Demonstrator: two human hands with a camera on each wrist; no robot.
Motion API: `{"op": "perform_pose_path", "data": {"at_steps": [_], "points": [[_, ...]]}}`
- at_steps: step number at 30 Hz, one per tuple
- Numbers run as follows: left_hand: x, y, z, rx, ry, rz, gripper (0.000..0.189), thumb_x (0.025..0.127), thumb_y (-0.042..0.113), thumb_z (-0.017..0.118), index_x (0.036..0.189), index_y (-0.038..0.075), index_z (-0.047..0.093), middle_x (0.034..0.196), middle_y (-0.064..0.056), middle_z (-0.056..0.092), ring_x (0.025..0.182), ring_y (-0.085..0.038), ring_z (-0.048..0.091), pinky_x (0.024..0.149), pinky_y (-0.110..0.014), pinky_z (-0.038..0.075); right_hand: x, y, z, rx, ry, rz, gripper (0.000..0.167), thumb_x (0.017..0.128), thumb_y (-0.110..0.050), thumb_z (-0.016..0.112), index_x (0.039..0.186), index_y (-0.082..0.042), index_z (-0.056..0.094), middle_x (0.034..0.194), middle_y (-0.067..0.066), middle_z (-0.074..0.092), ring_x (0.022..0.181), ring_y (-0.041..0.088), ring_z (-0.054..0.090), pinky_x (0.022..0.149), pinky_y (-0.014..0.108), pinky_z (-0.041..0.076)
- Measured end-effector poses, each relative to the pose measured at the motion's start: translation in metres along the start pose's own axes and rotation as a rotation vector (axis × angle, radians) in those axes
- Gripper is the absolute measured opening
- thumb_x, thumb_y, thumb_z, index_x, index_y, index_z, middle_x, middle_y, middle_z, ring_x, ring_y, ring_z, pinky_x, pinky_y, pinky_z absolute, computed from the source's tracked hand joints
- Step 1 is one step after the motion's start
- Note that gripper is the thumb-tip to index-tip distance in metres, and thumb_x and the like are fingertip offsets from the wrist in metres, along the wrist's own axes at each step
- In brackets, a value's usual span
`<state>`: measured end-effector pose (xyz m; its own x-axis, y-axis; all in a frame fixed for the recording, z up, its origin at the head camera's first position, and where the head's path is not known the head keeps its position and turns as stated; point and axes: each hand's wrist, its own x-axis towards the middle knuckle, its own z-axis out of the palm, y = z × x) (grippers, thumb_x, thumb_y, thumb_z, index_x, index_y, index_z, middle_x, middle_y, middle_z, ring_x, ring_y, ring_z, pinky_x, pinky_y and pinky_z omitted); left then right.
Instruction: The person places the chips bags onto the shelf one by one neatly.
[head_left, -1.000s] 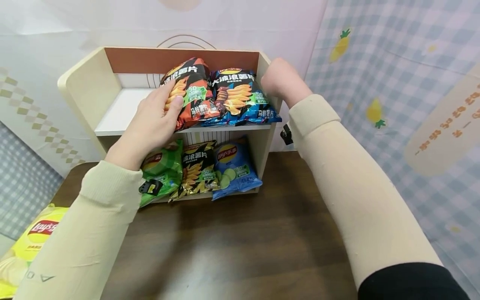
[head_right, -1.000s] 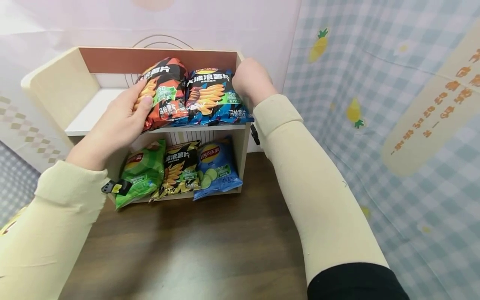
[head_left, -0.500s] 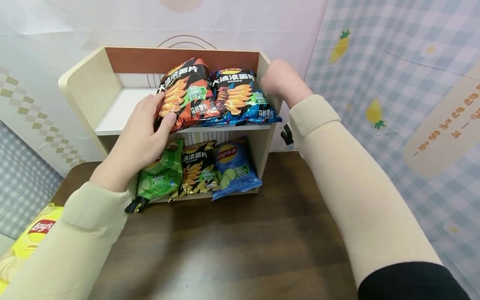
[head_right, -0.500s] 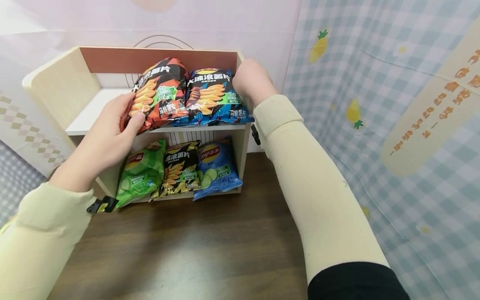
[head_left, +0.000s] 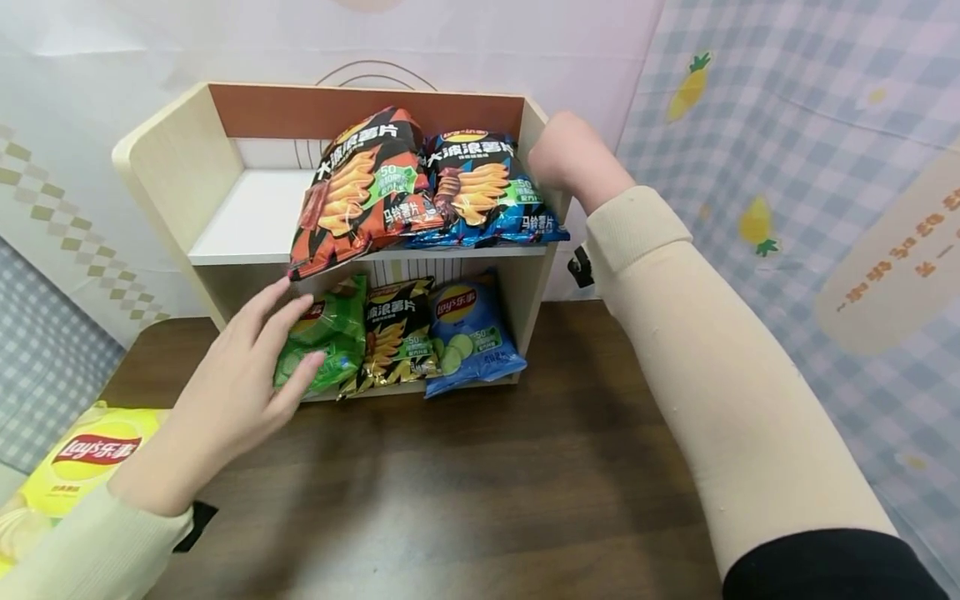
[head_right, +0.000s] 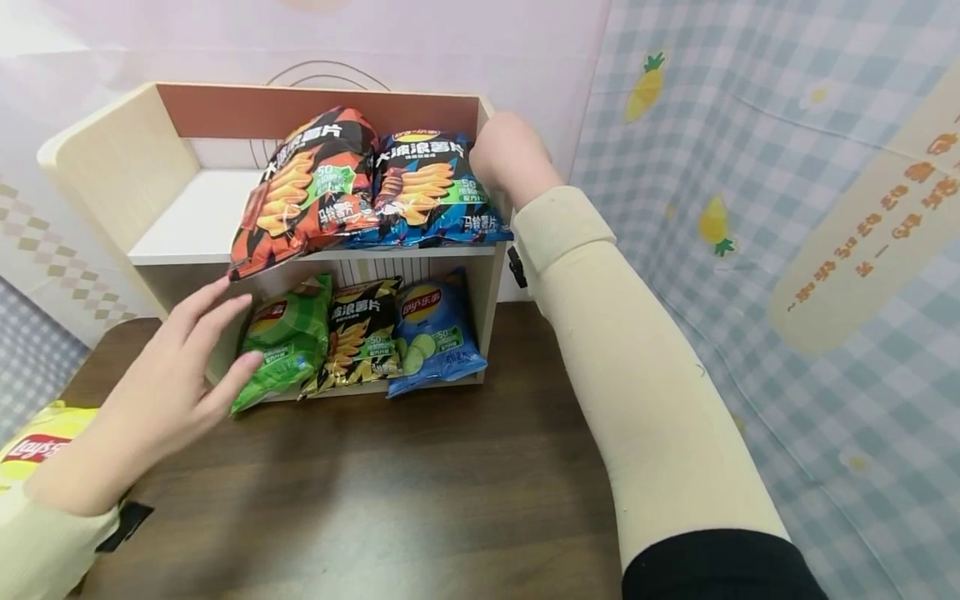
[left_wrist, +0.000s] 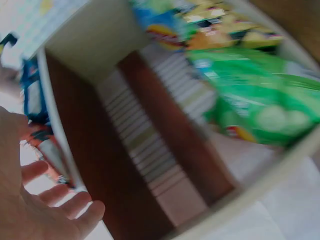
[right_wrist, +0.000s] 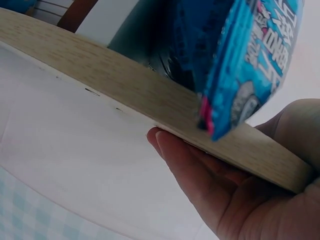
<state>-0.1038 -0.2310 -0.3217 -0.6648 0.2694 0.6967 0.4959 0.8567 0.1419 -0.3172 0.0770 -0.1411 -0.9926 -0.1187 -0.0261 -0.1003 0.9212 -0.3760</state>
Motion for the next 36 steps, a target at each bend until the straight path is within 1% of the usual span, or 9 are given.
{"op": "perform_pose_path", "data": {"at_steps": [3, 6, 13, 17, 22, 27, 29, 32, 36], "points": [[-0.018, -0.006, 0.003, 0.016, 0.019, 0.032, 0.066, 0.096, 0.055, 0.044, 0.137, 0.003, 0.051, 0.148, -0.021, 0.037, 0.128, -0.042, 0.041, 0.108, -0.044, 0.029, -0.001, 0.0, 0.0, -0.009, 0.006, -0.003, 0.051, 0.095, -0.01, 0.041, 0.144, 0.0, 0.034, 0.138, 0.014, 0.045, 0.114, 0.027, 0.047, 0.092, 0.042, 0.047], [-0.037, -0.014, 0.003, 0.024, -0.009, 0.006, 0.066, 0.095, 0.055, 0.046, 0.136, 0.004, 0.052, 0.146, -0.019, 0.04, 0.124, -0.043, 0.044, 0.107, -0.043, 0.03, -0.001, -0.002, 0.001, -0.015, 0.008, -0.005, 0.051, 0.094, -0.01, 0.041, 0.144, 0.0, 0.035, 0.138, 0.014, 0.046, 0.114, 0.027, 0.047, 0.091, 0.042, 0.048], [-0.09, -0.05, -0.003, 0.078, -0.214, -0.213, 0.063, 0.086, 0.032, 0.071, 0.139, 0.007, 0.047, 0.141, -0.023, 0.04, 0.119, -0.047, 0.044, 0.094, -0.058, 0.035, -0.004, -0.006, 0.004, -0.004, -0.003, -0.01, 0.051, 0.095, -0.011, 0.04, 0.144, -0.001, 0.034, 0.138, 0.013, 0.045, 0.114, 0.026, 0.047, 0.092, 0.042, 0.047], [-0.117, -0.078, -0.01, 0.134, -0.333, -0.341, 0.067, 0.09, 0.038, 0.067, 0.14, 0.003, 0.041, 0.137, -0.031, 0.037, 0.114, -0.054, 0.041, 0.086, -0.065, 0.033, -0.006, -0.006, 0.001, -0.02, 0.009, -0.01, 0.05, 0.095, -0.01, 0.04, 0.144, 0.0, 0.035, 0.138, 0.014, 0.046, 0.113, 0.027, 0.047, 0.093, 0.043, 0.047], [-0.147, -0.102, -0.017, 0.23, -0.44, -0.444, 0.075, 0.089, 0.05, 0.063, 0.141, 0.003, 0.037, 0.132, -0.039, 0.034, 0.108, -0.062, 0.037, 0.08, -0.072, 0.03, -0.008, -0.008, 0.002, -0.034, 0.013, -0.019, 0.048, 0.095, -0.01, 0.04, 0.142, 0.0, 0.038, 0.136, 0.013, 0.047, 0.113, 0.026, 0.047, 0.094, 0.042, 0.046], [-0.17, -0.116, -0.024, 0.325, -0.556, -0.606, 0.089, 0.089, 0.063, 0.053, 0.15, 0.007, 0.022, 0.134, -0.041, 0.022, 0.112, -0.07, 0.02, 0.079, -0.08, 0.02, -0.009, -0.009, 0.004, -0.028, 0.003, -0.008, 0.049, 0.095, -0.01, 0.04, 0.143, -0.001, 0.037, 0.137, 0.013, 0.047, 0.114, 0.026, 0.048, 0.094, 0.042, 0.046], [-0.177, -0.121, -0.026, 0.35, -0.588, -0.646, 0.091, 0.09, 0.065, 0.048, 0.149, 0.002, 0.019, 0.13, -0.044, 0.019, 0.113, -0.069, 0.017, 0.083, -0.079, 0.015, -0.009, -0.009, 0.003, -0.031, 0.005, -0.007, 0.049, 0.095, -0.009, 0.04, 0.143, -0.001, 0.037, 0.137, 0.013, 0.047, 0.114, 0.026, 0.047, 0.093, 0.042, 0.046], [-0.186, -0.127, -0.027, 0.354, -0.653, -0.706, 0.095, 0.092, 0.068, 0.041, 0.147, -0.004, 0.011, 0.123, -0.049, 0.017, 0.108, -0.072, 0.02, 0.081, -0.079, 0.014, -0.01, -0.009, 0.001, -0.034, 0.01, -0.007, 0.05, 0.094, -0.009, 0.04, 0.143, -0.001, 0.036, 0.137, 0.013, 0.046, 0.114, 0.026, 0.047, 0.093, 0.042, 0.046], [-0.194, -0.129, -0.026, 0.363, -0.7, -0.733, 0.096, 0.093, 0.067, 0.038, 0.144, -0.008, 0.006, 0.117, -0.053, 0.017, 0.1, -0.074, 0.027, 0.078, -0.078, 0.021, -0.01, -0.01, -0.001, -0.038, 0.018, -0.007, 0.05, 0.094, -0.01, 0.04, 0.143, -0.001, 0.036, 0.137, 0.013, 0.046, 0.114, 0.026, 0.047, 0.094, 0.041, 0.046]]}}
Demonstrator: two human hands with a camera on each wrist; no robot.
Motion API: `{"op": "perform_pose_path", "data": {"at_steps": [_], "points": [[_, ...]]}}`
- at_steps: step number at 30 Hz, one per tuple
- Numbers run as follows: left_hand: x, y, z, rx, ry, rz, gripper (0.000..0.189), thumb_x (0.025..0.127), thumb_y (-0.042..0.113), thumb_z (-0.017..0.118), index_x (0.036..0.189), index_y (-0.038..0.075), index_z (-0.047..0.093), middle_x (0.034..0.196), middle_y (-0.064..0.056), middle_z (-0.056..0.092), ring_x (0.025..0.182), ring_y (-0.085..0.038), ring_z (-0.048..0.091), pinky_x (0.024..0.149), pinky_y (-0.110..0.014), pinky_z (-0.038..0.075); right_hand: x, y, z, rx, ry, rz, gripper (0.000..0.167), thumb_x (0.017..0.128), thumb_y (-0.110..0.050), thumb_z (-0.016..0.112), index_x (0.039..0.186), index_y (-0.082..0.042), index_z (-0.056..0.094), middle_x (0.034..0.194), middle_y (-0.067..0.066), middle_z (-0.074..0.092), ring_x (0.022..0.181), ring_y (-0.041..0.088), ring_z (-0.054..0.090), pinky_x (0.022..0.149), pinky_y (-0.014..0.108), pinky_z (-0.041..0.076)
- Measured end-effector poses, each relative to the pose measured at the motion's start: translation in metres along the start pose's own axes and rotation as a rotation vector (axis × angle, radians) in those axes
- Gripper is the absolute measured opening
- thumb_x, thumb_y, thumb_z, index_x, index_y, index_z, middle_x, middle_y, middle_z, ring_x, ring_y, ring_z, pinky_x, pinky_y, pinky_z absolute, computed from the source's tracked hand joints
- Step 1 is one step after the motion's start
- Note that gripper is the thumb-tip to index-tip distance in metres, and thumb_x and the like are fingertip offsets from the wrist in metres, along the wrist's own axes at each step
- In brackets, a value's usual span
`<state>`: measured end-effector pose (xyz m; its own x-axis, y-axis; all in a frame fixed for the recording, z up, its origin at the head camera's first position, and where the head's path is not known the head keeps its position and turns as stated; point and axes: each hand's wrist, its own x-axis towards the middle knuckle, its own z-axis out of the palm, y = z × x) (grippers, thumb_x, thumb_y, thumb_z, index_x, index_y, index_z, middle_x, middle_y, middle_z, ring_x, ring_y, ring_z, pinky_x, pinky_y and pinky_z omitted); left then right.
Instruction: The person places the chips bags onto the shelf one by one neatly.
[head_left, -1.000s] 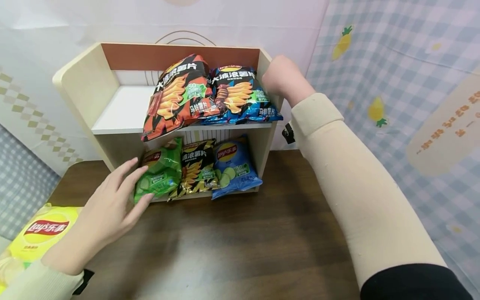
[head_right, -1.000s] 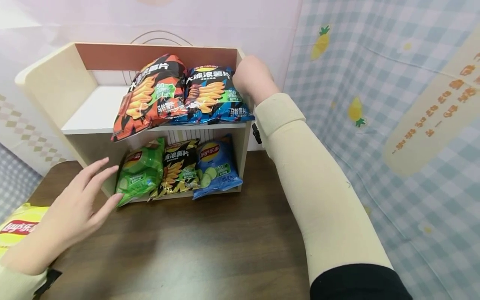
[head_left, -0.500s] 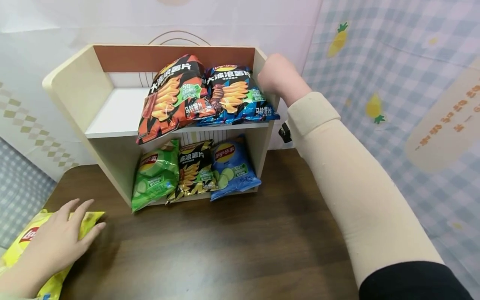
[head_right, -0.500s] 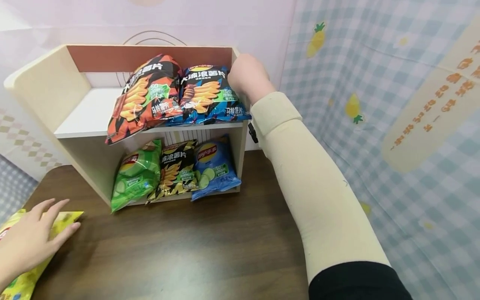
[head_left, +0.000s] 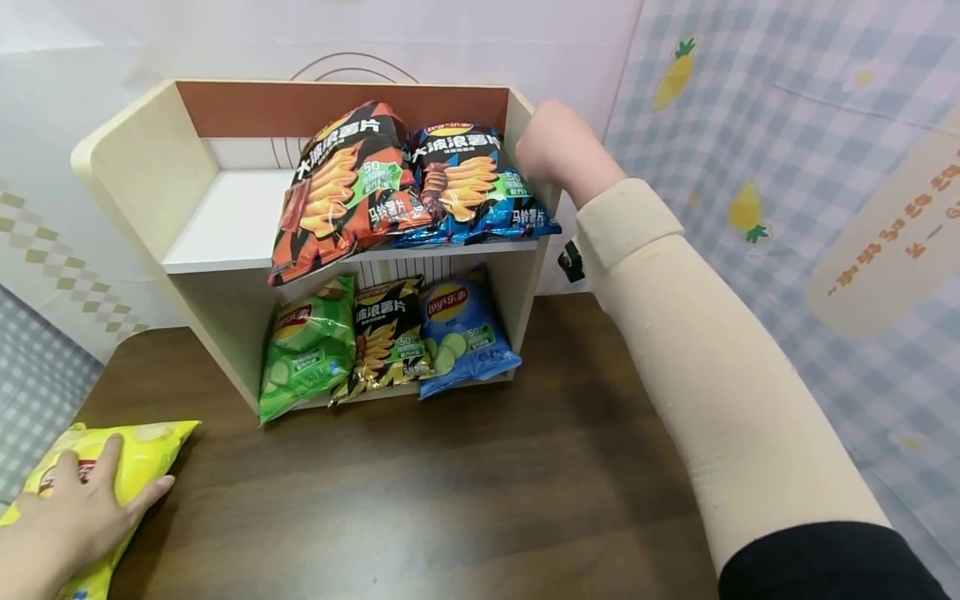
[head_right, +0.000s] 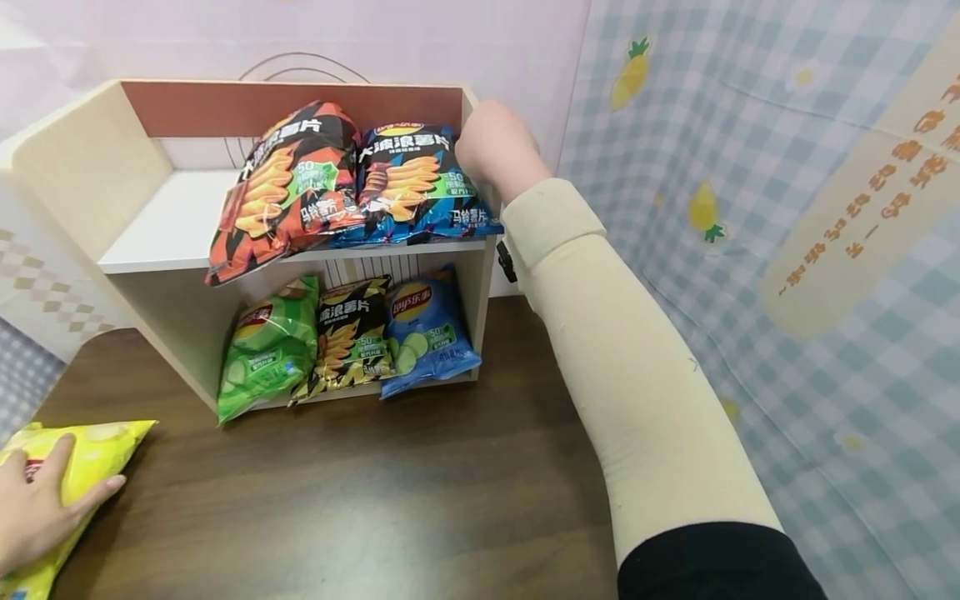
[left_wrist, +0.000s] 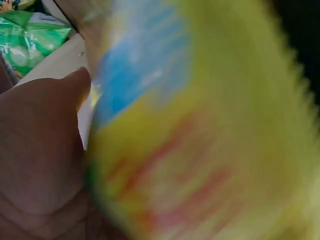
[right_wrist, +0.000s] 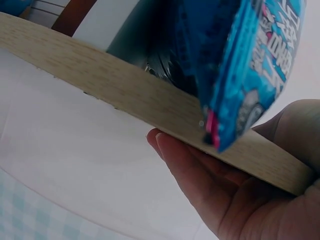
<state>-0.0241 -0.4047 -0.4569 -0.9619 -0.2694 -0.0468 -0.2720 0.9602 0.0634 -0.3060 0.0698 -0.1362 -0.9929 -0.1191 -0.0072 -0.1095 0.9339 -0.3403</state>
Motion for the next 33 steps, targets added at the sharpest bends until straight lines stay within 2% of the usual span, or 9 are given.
{"op": "perform_pose_path", "data": {"at_steps": [6, 9, 14, 17, 20, 23, 25, 28, 33], "points": [[-0.006, 0.005, 0.007, -0.022, 0.11, -0.017, 0.082, 0.092, 0.057, 0.053, 0.136, -0.005, 0.022, 0.108, -0.048, 0.022, 0.083, -0.07, 0.032, 0.066, -0.075, 0.029, 0.0, -0.002, -0.001, -0.003, -0.005, -0.004, 0.05, 0.095, -0.012, 0.039, 0.144, -0.001, 0.036, 0.138, 0.012, 0.046, 0.114, 0.026, 0.047, 0.094, 0.041, 0.045], [-0.007, 0.01, 0.006, -0.043, 0.111, -0.047, 0.084, 0.089, 0.059, 0.055, 0.138, -0.002, 0.023, 0.107, -0.044, 0.022, 0.072, -0.071, 0.032, 0.061, -0.077, 0.028, 0.0, -0.002, -0.003, -0.005, -0.005, -0.006, 0.05, 0.095, -0.011, 0.039, 0.143, -0.001, 0.036, 0.137, 0.012, 0.047, 0.114, 0.026, 0.047, 0.094, 0.041, 0.046], [-0.004, 0.013, 0.0, -0.016, -0.033, -0.088, 0.097, 0.088, 0.071, 0.044, 0.144, -0.003, 0.017, 0.11, -0.045, 0.025, 0.077, -0.072, 0.036, 0.064, -0.075, 0.032, 0.001, 0.0, -0.001, -0.012, -0.006, -0.009, 0.05, 0.094, -0.009, 0.04, 0.143, -0.001, 0.036, 0.137, 0.013, 0.047, 0.114, 0.026, 0.048, 0.094, 0.041, 0.045], [0.001, 0.008, -0.004, -0.012, -0.173, -0.039, 0.1, 0.091, 0.074, 0.03, 0.145, -0.008, 0.012, 0.111, -0.051, 0.026, 0.086, -0.073, 0.036, 0.068, -0.072, 0.033, 0.002, 0.001, 0.0, -0.009, -0.01, -0.007, 0.05, 0.094, -0.009, 0.04, 0.143, 0.0, 0.037, 0.136, 0.013, 0.047, 0.114, 0.027, 0.049, 0.094, 0.041, 0.046], [0.004, 0.001, -0.013, -0.095, -0.274, 0.039, 0.093, 0.097, 0.066, 0.023, 0.144, -0.013, 0.011, 0.118, -0.053, 0.026, 0.1, -0.071, 0.031, 0.071, -0.073, 0.032, 0.003, 0.001, 0.0, -0.007, -0.011, -0.006, 0.05, 0.094, -0.008, 0.04, 0.143, 0.0, 0.037, 0.136, 0.013, 0.047, 0.114, 0.026, 0.049, 0.094, 0.041, 0.046], [0.006, -0.007, -0.023, -0.209, -0.274, 0.116, 0.081, 0.103, 0.05, 0.033, 0.141, -0.019, 0.015, 0.119, -0.054, 0.028, 0.105, -0.067, 0.03, 0.072, -0.07, 0.036, 0.003, 0.001, 0.0, -0.005, -0.01, -0.006, 0.05, 0.094, -0.008, 0.039, 0.143, 0.0, 0.036, 0.136, 0.013, 0.047, 0.114, 0.027, 0.049, 0.094, 0.041, 0.046], [0.007, -0.012, -0.027, -0.251, -0.235, 0.141, 0.076, 0.102, 0.041, 0.044, 0.137, -0.021, 0.02, 0.115, -0.053, 0.034, 0.1, -0.063, 0.038, 0.071, -0.065, 0.042, 0.003, 0.001, 0.0, 0.0, -0.009, -0.004, 0.051, 0.094, -0.009, 0.04, 0.144, -0.001, 0.036, 0.137, 0.013, 0.047, 0.114, 0.026, 0.049, 0.094, 0.041, 0.046], [0.007, -0.023, -0.026, -0.26, -0.185, 0.103, 0.087, 0.096, 0.043, 0.056, 0.136, -0.024, 0.017, 0.114, -0.055, 0.033, 0.096, -0.063, 0.039, 0.073, -0.063, 0.041, 0.003, 0.0, 0.001, 0.006, -0.009, 0.002, 0.051, 0.094, -0.01, 0.04, 0.144, -0.001, 0.035, 0.137, 0.012, 0.047, 0.114, 0.026, 0.049, 0.094, 0.041, 0.046], [0.008, -0.047, -0.013, -0.239, -0.222, -0.048, 0.112, 0.088, 0.061, 0.056, 0.132, -0.03, 0.006, 0.106, -0.052, 0.039, 0.088, -0.059, 0.046, 0.067, -0.055, 0.044, 0.003, 0.0, 0.002, 0.018, -0.007, 0.005, 0.051, 0.094, -0.01, 0.04, 0.144, -0.002, 0.035, 0.137, 0.012, 0.047, 0.113, 0.025, 0.048, 0.094, 0.041, 0.046]]}}
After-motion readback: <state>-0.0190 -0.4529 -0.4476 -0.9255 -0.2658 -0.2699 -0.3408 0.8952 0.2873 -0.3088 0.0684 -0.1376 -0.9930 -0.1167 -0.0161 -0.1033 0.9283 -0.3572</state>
